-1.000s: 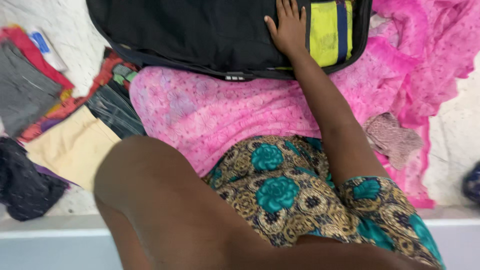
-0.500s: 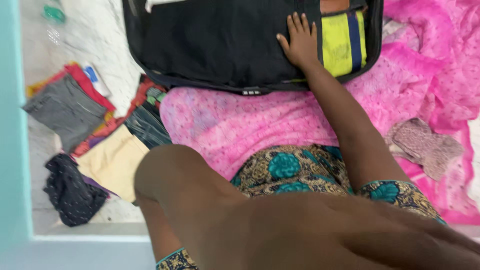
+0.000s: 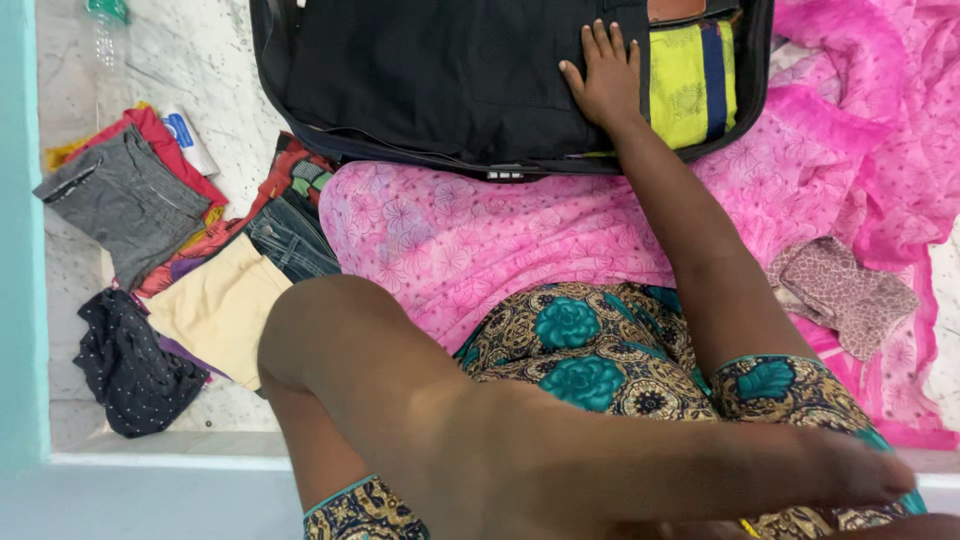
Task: The person folds different clothing items by hand and packs them into an open black suitcase on the floor.
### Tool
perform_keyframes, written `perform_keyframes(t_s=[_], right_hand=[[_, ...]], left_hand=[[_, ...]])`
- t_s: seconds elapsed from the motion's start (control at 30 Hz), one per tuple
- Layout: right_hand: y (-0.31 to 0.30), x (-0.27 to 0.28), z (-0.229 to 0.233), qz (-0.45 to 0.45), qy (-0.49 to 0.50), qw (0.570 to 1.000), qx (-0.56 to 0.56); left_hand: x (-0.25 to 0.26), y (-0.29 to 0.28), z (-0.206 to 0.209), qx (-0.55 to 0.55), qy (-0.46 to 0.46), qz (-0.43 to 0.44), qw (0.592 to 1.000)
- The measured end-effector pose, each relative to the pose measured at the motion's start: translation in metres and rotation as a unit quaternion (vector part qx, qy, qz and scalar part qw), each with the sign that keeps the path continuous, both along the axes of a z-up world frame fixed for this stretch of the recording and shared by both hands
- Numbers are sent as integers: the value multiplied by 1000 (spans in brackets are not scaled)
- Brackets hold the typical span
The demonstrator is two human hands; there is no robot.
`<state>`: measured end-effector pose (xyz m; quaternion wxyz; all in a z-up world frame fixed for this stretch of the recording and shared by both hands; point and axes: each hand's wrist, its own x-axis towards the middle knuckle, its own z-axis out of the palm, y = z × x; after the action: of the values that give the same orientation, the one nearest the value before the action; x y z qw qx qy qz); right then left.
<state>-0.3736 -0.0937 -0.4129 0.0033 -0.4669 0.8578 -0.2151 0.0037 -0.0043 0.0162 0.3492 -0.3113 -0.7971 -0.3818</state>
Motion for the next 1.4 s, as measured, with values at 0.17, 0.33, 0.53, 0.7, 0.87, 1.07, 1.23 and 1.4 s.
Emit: perform_keyframes(t_s=[0.17, 0.33, 0.53, 0.7, 0.87, 1.07, 1.23, 1.4], right_hand=[[3, 1, 0, 2, -2, 1000, 1], [3, -1, -3, 4, 4, 1000, -2], [2, 1, 1, 4, 5, 1000, -15], [3, 1, 1, 6, 2, 1000, -9], [2, -1, -2, 16, 9, 1000, -25], [2, -1, 0, 2, 2, 1000, 1], [-1, -3, -7, -2, 11, 1000, -1], [2, 0, -6, -2, 8, 1000, 0]], left_hand=[[-4, 5, 7, 6, 4, 3, 1000], [-3, 7, -10, 9, 6, 10, 1000], [-7, 10, -17, -12, 18, 15, 1000], [-6, 9, -9, -14, 15, 21, 1000], [-12, 0, 12, 36, 39, 10, 999], [-21, -20, -3, 64, 47, 49, 996], [-59, -71, -96, -9, -37, 238, 971], [-101, -171, -218, 116, -202, 388, 892]])
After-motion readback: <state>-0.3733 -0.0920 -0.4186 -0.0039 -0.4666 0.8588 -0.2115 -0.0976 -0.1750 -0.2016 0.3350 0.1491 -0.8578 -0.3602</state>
